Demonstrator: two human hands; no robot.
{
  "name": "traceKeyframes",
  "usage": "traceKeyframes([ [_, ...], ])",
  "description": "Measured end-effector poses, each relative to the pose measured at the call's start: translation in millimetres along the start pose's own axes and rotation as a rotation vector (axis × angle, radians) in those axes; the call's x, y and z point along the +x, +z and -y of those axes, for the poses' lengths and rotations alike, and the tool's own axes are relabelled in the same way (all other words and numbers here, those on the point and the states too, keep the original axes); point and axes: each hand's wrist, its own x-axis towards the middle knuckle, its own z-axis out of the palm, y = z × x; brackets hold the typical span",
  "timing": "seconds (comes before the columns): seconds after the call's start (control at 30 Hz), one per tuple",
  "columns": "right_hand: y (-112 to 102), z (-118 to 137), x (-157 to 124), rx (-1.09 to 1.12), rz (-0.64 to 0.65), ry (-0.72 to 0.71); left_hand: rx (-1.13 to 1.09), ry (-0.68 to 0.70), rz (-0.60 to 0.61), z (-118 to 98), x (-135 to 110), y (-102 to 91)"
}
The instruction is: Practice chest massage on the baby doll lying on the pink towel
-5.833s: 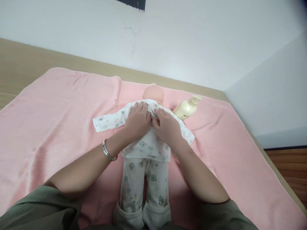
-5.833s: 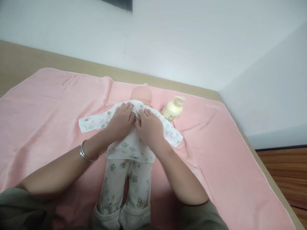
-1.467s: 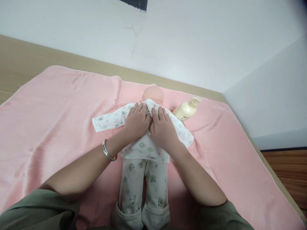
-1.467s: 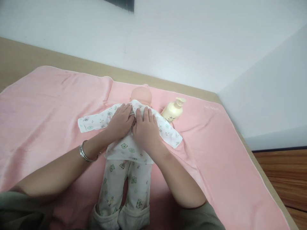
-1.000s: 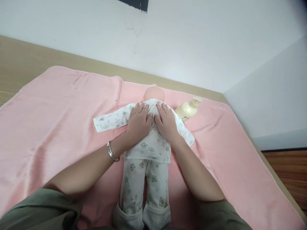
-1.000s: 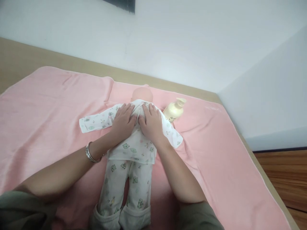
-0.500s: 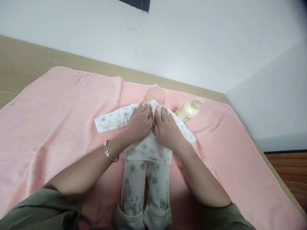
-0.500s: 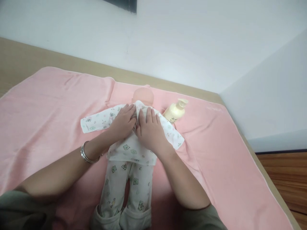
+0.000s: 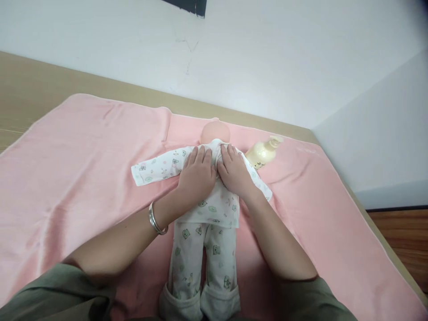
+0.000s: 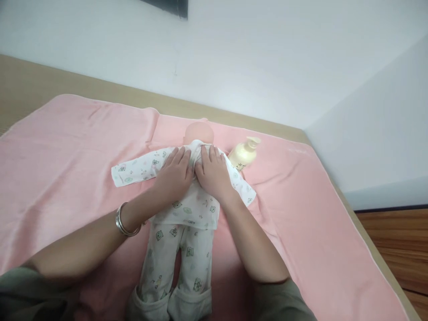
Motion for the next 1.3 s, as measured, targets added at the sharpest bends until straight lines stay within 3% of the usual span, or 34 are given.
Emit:
traceKeyframes([
  [0.3, 4, 29, -24, -0.047, -0.004, 0.010, -0.025, 0.045, -0.046, 23, 21, -6.2],
  [0.4, 4, 21, -14, 0.023, -0.009, 0.031, 0.000, -0.011, -0.047, 15, 12, -0.1],
  [0.63, 7, 1, 2, 0.056, -0.058, 0.053, 0.040, 0.026, -0.042, -1, -5, 3.7],
  [0.8, 3, 21, -15, -0.059, -0.005, 0.006, -0.036, 0.019, 0.023, 12, 10, -8.0],
  [0.97, 1, 39, -28, -0.053, -0.014, -0.011, -0.071, 0.023, -0.050, 23, 16, -2.8],
  [1.17, 3, 20, -9, 0.096, -0.018, 0.009, -0.114, -0.017, -0.155, 23, 13, 14.2],
  [1.3, 6, 5, 6, 0.140, -0.033, 0.020, -0.110, -0.021, -0.155, 22, 13, 14.7],
])
